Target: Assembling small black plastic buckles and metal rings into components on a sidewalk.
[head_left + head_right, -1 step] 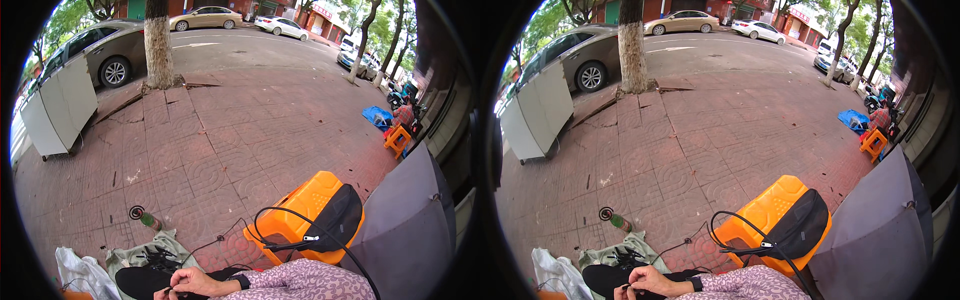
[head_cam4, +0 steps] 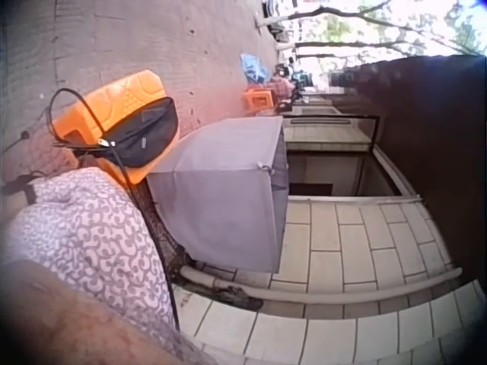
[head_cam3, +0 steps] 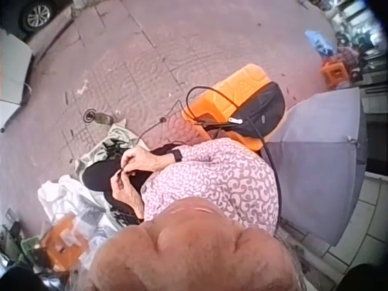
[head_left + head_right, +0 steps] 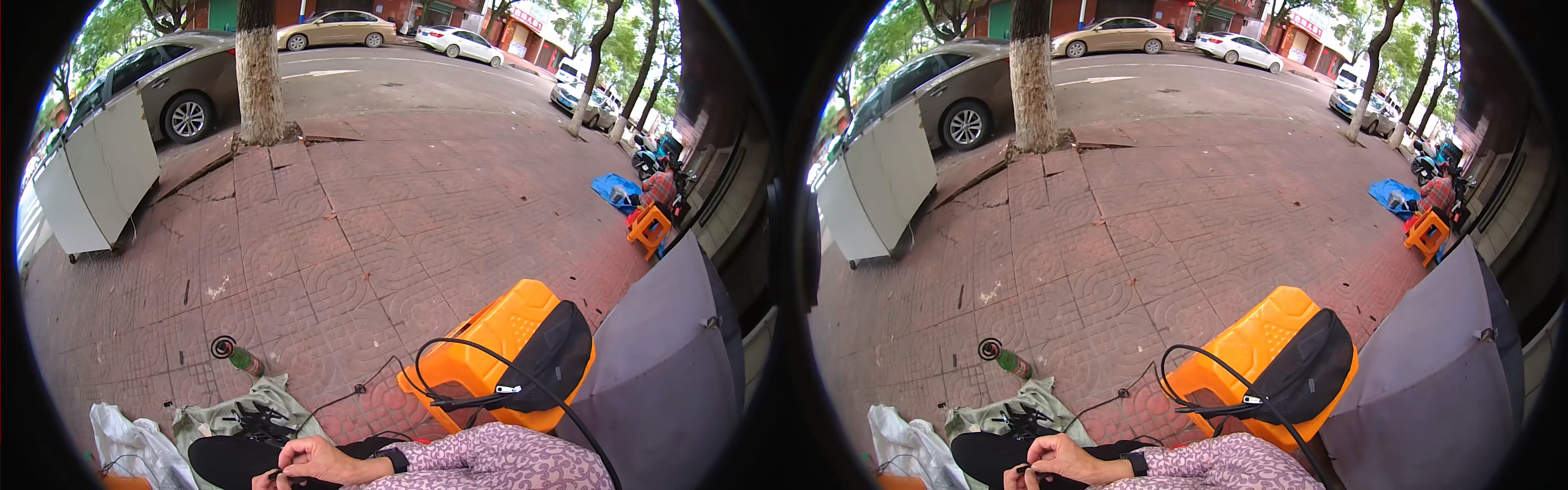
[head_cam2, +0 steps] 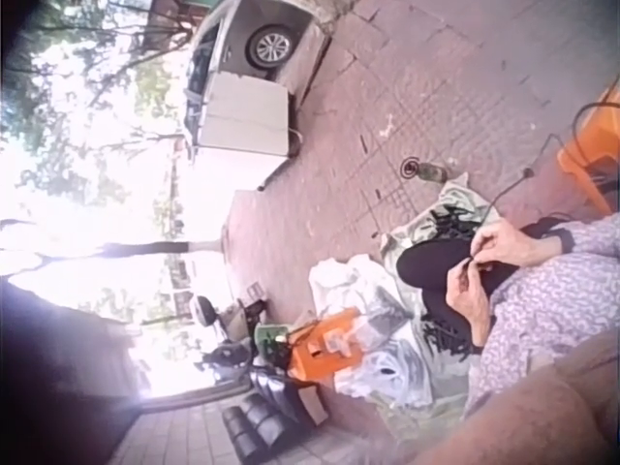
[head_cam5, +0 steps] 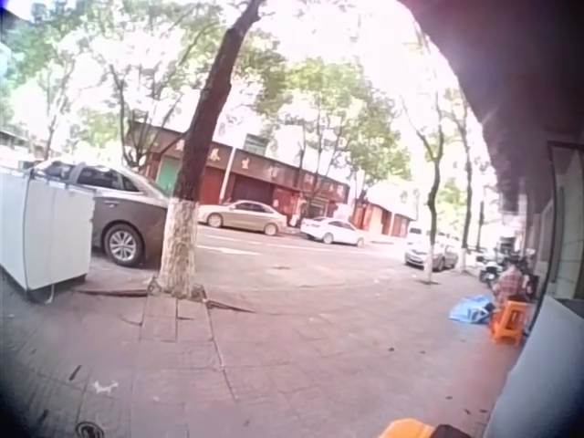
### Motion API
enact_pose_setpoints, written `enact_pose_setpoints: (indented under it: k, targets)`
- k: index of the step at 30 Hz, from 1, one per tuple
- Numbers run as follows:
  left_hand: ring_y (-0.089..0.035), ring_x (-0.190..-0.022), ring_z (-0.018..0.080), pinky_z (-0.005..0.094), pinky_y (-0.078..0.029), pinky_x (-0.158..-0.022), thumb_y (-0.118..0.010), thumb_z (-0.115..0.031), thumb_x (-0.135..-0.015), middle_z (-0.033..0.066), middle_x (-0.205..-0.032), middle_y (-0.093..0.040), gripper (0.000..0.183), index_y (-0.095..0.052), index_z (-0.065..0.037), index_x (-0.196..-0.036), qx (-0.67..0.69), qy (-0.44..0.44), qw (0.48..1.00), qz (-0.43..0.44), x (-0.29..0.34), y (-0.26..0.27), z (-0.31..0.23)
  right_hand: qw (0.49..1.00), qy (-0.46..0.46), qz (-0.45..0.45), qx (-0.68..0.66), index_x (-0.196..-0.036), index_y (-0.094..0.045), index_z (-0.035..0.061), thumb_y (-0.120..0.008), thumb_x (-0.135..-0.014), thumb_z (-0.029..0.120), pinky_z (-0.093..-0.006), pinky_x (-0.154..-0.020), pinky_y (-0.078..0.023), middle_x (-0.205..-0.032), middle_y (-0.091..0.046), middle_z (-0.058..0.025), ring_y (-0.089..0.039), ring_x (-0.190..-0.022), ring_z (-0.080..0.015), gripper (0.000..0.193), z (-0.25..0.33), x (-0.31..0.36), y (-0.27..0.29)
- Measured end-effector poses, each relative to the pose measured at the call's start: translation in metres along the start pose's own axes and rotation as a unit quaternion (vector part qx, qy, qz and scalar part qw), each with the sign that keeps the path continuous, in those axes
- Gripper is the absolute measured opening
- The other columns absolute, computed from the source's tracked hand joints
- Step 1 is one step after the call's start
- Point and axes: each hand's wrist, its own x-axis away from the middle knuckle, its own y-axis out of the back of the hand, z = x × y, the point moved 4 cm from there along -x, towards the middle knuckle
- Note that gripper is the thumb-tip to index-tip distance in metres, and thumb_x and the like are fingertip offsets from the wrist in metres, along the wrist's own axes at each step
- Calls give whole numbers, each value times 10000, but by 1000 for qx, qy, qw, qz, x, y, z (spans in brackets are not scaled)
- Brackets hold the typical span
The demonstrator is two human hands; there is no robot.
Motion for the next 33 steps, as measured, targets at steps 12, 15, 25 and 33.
enact_pose_setpoints:
  k: [12,15,25,33]
  targets:
    - [-656,-785,162,258,-521,-731,-562,-46,-961,119,-888,-691,154,-622,42,-1072,39,41,998,-2,5,2,7,1000,-8,-3,20,-936,-617,-1,-656,-826,37,-219,-630,-476,-828,-610,-22,-563,-725,-72,123,8,2,-6]
    - [-658,-785,161,258,-523,-733,-574,-24,-949,123,-884,-695,146,-627,47,-1065,49,28,998,-3,7,3,6,1000,-11,0,22,-936,-618,2,-659,-817,38,-220,-668,-473,-837,-613,-25,-564,-750,-73,131,5,2,-7]
    - [-654,-769,157,261,-527,-720,-579,-14,-943,113,-875,-681,133,-624,49,-1051,31,31,999,-4,8,3,5,999,-33,15,26,-942,-620,4,-665,-841,57,-225,-685,-481,-851,-625,-23,-581,-768,-85,122,-6,-1,-2]
    - [-618,-771,137,255,-506,-702,-572,-29,-949,89,-877,-662,122,-630,22,-1043,30,36,999,-3,12,14,-2,957,-241,45,-153,-830,-632,19,-726,-825,83,-258,-572,-494,-735,-639,-59,-612,-634,-126,114,19,19,-20]
